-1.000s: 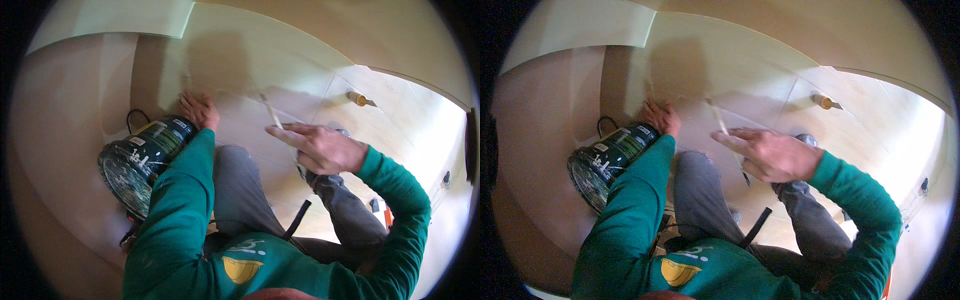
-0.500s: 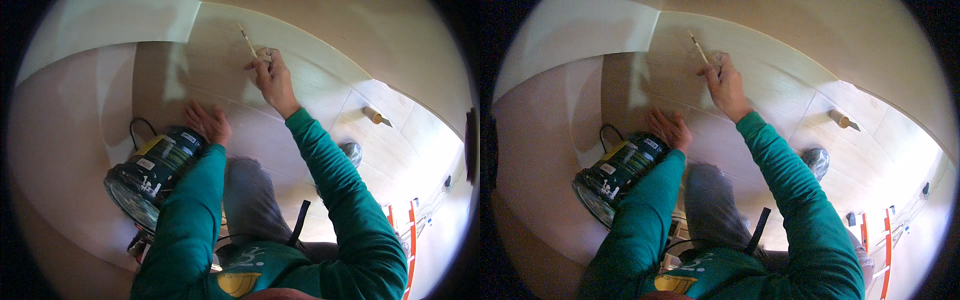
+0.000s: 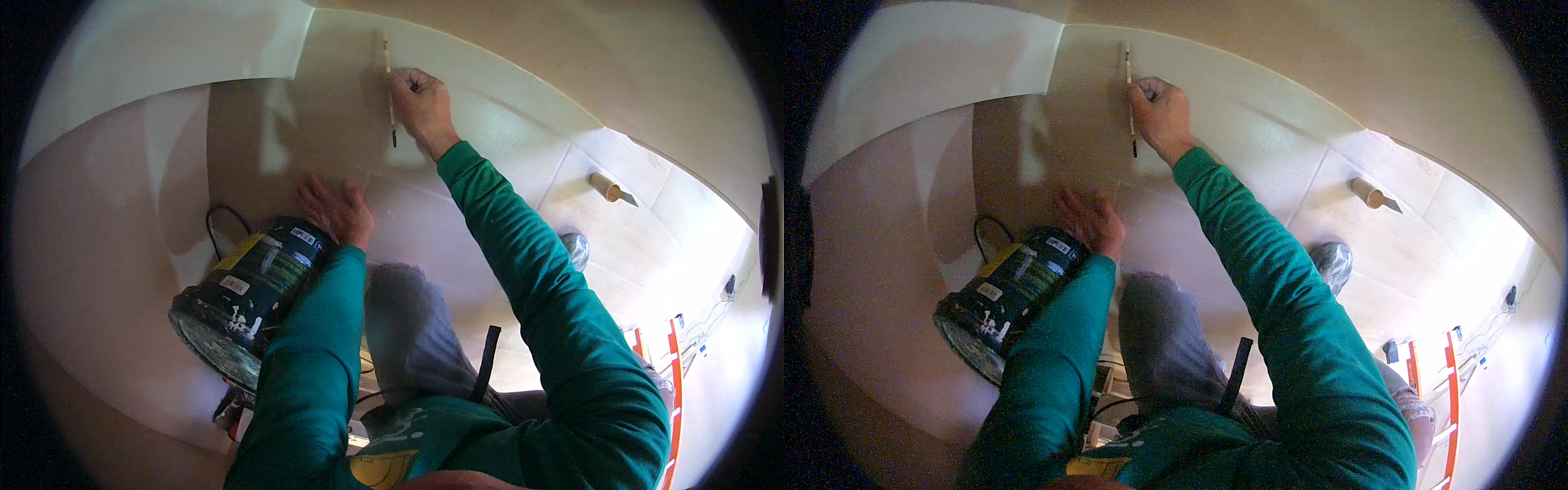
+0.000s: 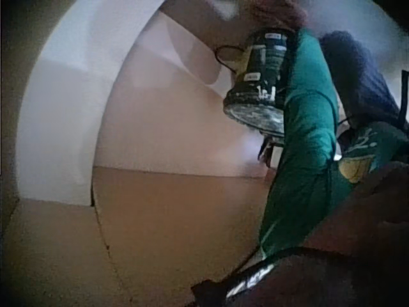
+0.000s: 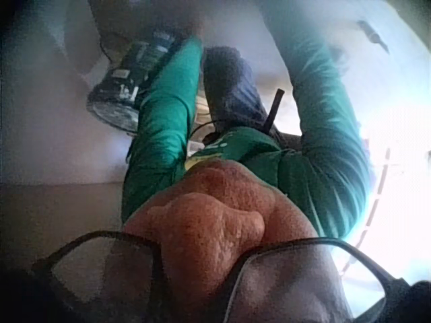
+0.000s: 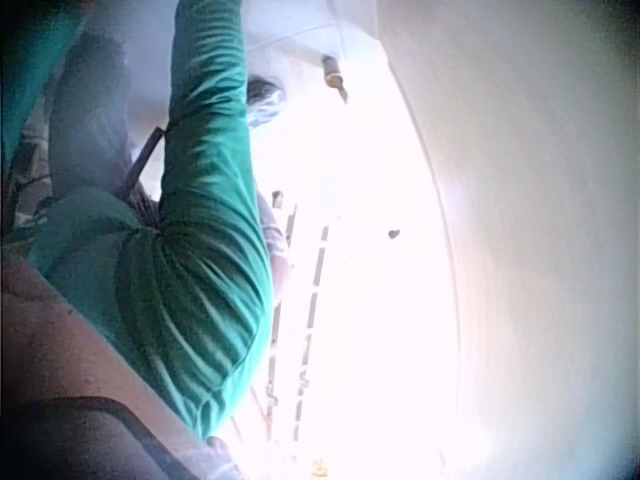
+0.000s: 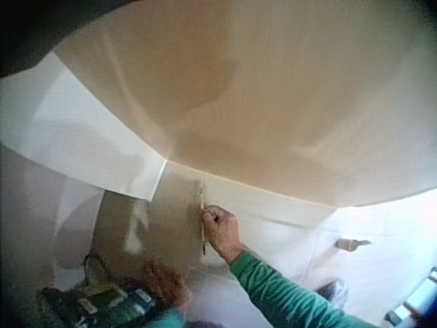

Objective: The person kneels on the floor and uses a small brush to apply a sealant or caulk along the base of a wall and around a floor pipe. They repeatedly dip the brush into a container to reload the material and smooth the bead along the edges.

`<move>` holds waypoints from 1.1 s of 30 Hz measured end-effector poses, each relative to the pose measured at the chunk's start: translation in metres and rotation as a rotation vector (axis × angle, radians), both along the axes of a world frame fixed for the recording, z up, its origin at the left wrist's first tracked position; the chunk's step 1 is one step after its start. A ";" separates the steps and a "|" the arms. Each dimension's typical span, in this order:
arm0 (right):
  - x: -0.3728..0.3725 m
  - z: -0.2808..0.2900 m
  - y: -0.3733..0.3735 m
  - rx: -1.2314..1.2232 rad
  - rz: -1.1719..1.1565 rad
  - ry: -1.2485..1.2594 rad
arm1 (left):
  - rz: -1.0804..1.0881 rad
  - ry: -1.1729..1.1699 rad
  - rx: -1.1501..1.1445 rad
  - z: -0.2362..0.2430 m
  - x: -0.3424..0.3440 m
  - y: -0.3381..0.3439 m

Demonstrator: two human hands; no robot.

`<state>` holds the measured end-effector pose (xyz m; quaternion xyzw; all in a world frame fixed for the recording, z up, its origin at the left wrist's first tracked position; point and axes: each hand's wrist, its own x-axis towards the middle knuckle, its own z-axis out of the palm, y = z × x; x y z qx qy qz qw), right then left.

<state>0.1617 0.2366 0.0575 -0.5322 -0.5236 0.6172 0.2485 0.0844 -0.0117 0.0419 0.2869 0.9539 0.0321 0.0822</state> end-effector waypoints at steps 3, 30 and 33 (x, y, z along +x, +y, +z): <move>0.001 0.001 0.006 -0.008 0.053 -0.049 | 0.001 0.006 -0.022 0.000 0.001 -0.001; -0.012 -0.017 0.023 -0.143 -0.012 0.097 | 0.022 0.001 -0.015 0.002 0.003 0.001; -0.012 -0.009 0.024 -0.191 -0.032 0.113 | 0.011 0.017 -0.012 0.001 0.002 -0.001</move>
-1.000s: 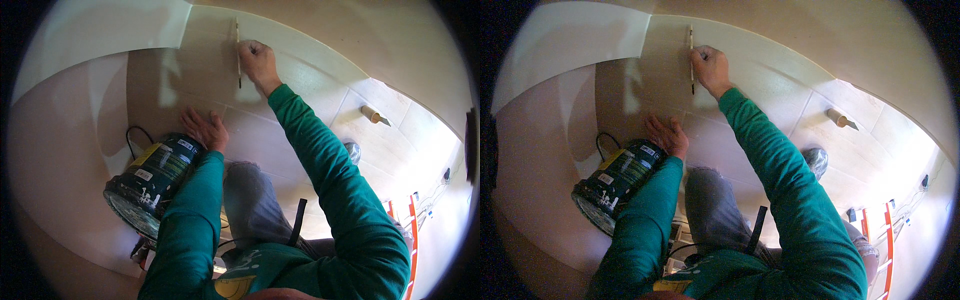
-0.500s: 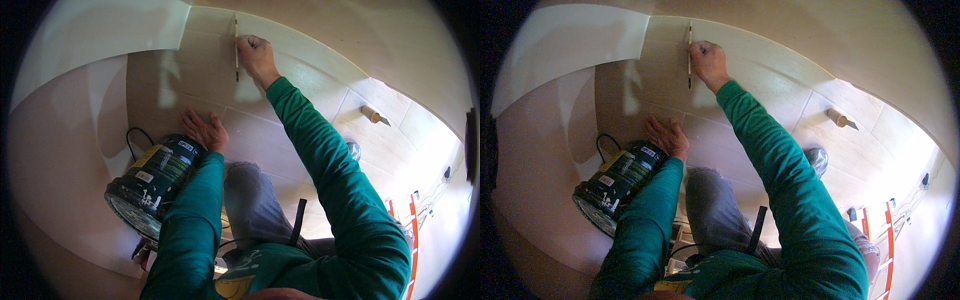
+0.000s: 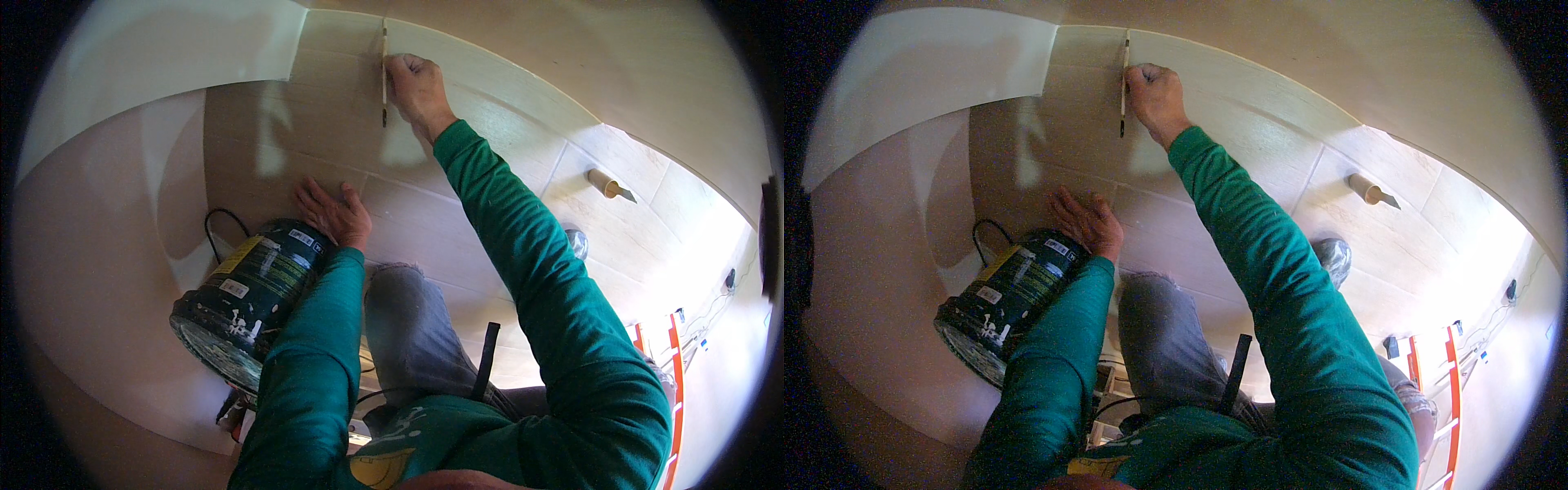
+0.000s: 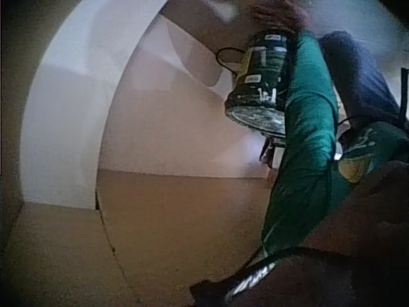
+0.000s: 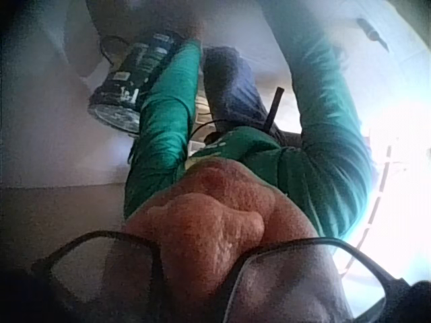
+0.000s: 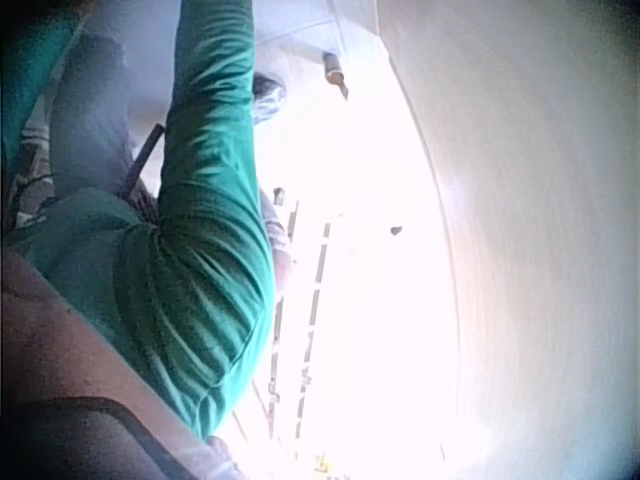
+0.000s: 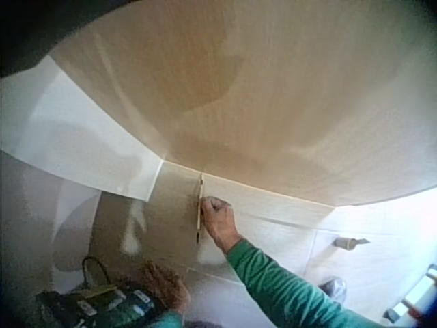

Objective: The person kneels on the floor and uses a small brush to apply a sealant or caulk along the base of a wall and around a floor pipe. They repeatedly dip the brush into a container to reload the material and smooth the bead along the edges.

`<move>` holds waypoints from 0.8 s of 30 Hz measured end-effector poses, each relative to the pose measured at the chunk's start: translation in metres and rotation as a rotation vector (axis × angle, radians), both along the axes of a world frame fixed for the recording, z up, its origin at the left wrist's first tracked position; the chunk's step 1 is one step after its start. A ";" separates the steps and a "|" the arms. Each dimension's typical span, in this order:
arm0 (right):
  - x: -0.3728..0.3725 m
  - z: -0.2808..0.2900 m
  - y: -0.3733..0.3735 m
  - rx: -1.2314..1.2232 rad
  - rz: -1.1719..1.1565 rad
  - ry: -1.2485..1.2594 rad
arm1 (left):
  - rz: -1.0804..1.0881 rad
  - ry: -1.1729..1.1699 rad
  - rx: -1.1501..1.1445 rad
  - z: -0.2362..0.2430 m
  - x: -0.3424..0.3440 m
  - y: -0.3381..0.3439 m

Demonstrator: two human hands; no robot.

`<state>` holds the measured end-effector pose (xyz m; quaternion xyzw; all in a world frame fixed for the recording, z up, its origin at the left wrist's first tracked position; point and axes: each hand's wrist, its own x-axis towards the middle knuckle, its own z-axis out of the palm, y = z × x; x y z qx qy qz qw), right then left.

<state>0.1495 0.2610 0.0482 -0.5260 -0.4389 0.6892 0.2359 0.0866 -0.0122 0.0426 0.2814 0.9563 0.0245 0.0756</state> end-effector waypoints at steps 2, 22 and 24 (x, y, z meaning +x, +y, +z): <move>0.001 0.007 0.001 -0.013 -0.011 -0.043 | 0.007 -0.005 -0.014 0.000 0.000 -0.001; 0.011 0.022 -0.001 -0.143 -0.067 0.102 | -0.014 0.024 -0.034 -0.002 -0.001 -0.002; 0.013 0.020 -0.002 -0.141 -0.085 0.112 | -0.016 0.011 -0.008 -0.001 -0.001 -0.001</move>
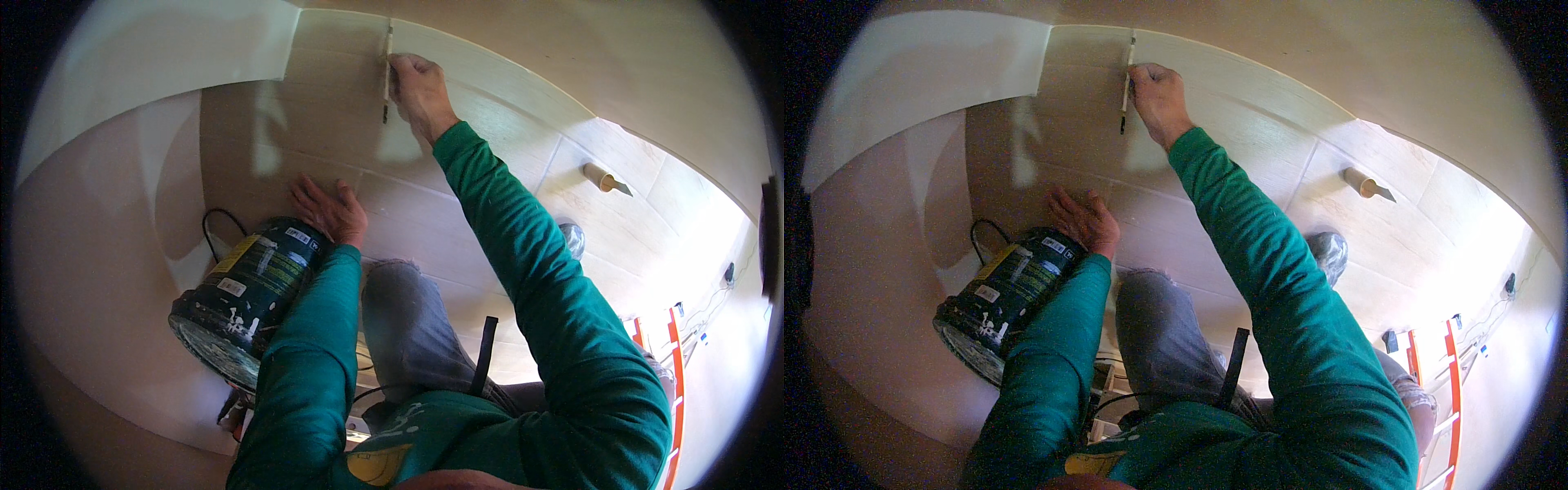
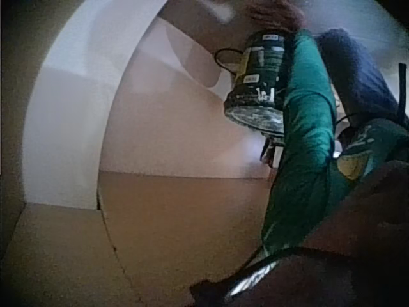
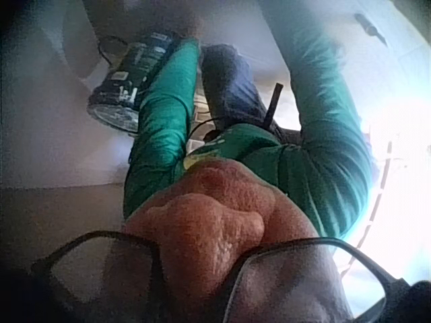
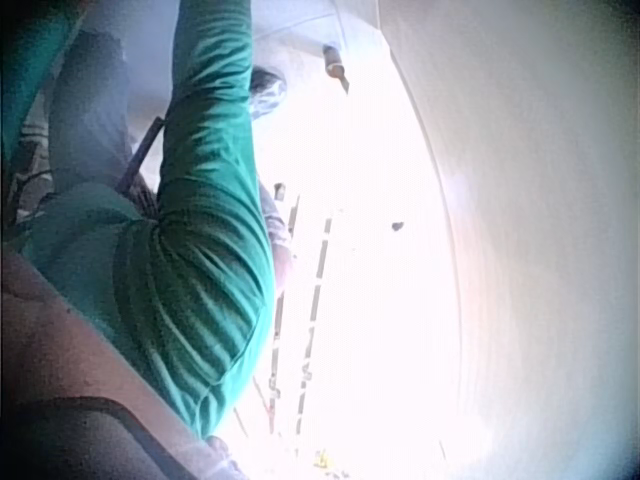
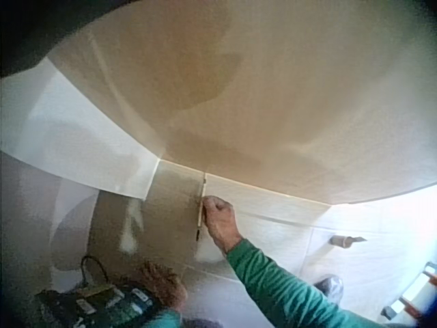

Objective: The person kneels on the floor and uses a small brush to apply a sealant or caulk along the base of a wall and around a floor pipe. They repeatedly dip the brush into a container to reload the material and smooth the bead along the edges.

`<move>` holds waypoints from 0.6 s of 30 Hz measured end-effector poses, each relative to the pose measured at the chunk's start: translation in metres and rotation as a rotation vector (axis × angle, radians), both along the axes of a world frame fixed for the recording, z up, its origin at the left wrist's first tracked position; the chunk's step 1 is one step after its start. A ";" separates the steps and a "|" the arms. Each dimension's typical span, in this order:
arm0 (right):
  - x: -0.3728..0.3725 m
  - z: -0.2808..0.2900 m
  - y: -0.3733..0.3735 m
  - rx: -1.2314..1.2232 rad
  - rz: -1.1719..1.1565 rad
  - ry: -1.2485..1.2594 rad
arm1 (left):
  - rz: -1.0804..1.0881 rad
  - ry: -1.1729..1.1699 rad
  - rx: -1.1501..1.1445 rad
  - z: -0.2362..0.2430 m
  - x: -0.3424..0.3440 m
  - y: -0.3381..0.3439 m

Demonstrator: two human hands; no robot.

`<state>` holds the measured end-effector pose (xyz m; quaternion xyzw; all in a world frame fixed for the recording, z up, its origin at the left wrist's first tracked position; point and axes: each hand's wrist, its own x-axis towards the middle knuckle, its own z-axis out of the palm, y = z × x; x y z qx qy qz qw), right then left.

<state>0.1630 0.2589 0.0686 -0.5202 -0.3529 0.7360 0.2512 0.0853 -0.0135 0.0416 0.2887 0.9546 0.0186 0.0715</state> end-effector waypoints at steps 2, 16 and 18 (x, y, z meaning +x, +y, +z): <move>0.003 -0.001 -0.003 0.000 -0.041 0.017 | -0.011 -0.002 0.029 0.001 0.000 0.000; 0.000 0.000 -0.011 0.061 0.021 -0.008 | -0.032 0.049 -0.007 -0.003 -0.002 -0.003; -0.002 0.000 -0.007 0.069 0.044 -0.020 | -0.025 0.046 -0.013 -0.002 -0.001 -0.001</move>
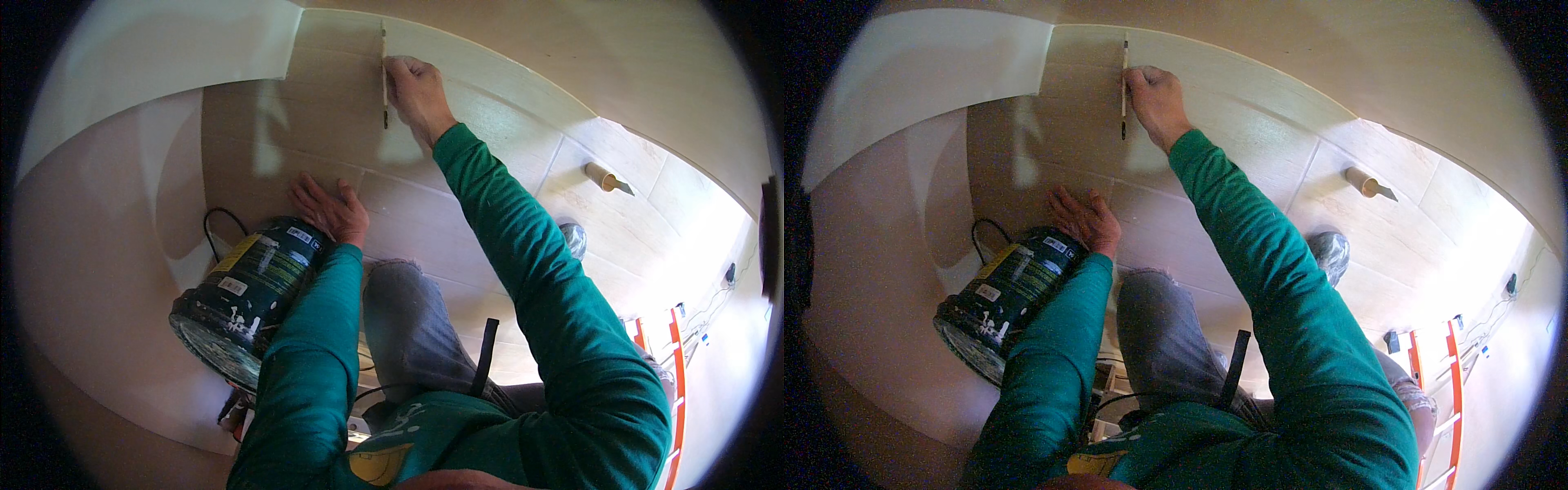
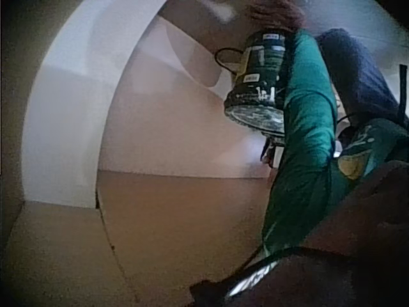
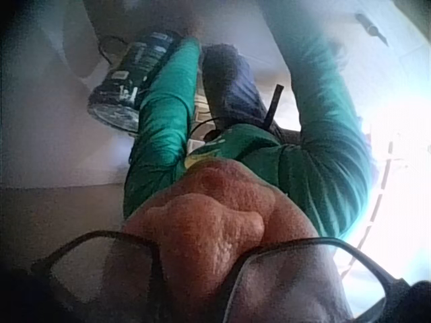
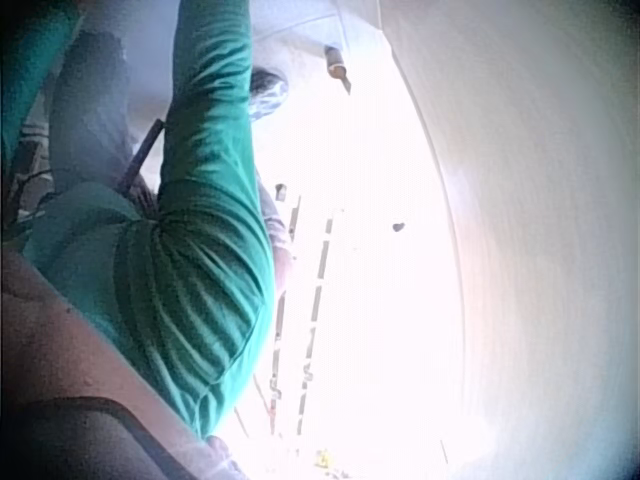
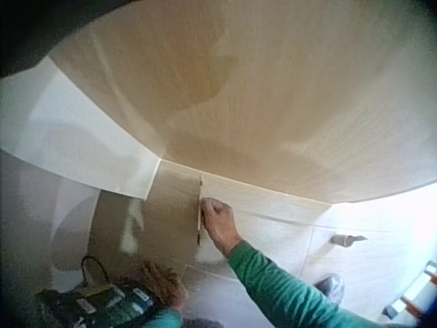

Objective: The person kneels on the floor and uses a small brush to apply a sealant or caulk along the base of a wall and around a floor pipe. They repeatedly dip the brush into a container to reload the material and smooth the bead along the edges.

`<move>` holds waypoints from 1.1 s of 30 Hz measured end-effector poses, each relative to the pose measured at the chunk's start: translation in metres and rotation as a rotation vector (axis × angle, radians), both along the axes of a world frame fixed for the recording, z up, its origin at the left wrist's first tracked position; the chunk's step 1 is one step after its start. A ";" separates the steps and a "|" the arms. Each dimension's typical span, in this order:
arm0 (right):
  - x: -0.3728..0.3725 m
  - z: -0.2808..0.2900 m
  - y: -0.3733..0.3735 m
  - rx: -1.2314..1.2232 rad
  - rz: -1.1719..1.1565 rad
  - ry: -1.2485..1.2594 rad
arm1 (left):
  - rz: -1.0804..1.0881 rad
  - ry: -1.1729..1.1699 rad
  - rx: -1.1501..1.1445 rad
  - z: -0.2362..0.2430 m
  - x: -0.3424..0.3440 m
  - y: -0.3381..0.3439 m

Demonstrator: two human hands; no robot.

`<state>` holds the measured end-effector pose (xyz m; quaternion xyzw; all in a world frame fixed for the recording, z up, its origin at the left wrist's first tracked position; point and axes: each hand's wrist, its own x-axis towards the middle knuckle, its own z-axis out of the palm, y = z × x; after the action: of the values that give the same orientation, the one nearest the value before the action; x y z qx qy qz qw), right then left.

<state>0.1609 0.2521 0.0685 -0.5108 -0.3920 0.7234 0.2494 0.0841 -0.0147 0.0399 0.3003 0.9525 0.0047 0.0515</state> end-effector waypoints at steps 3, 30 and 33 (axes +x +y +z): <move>0.000 0.000 0.006 -0.041 0.025 -0.007 | 0.015 -0.019 -0.002 0.002 0.001 0.001; 0.006 -0.002 -0.009 -0.019 0.009 0.035 | -0.004 0.001 0.052 -0.007 0.000 -0.004; -0.002 -0.002 0.000 -0.012 0.032 0.040 | 0.007 -0.017 0.044 -0.004 0.000 -0.002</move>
<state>0.1588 0.2522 0.0663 -0.4914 -0.3907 0.7397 0.2422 0.0845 -0.0170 0.0356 0.2981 0.9526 0.0285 0.0531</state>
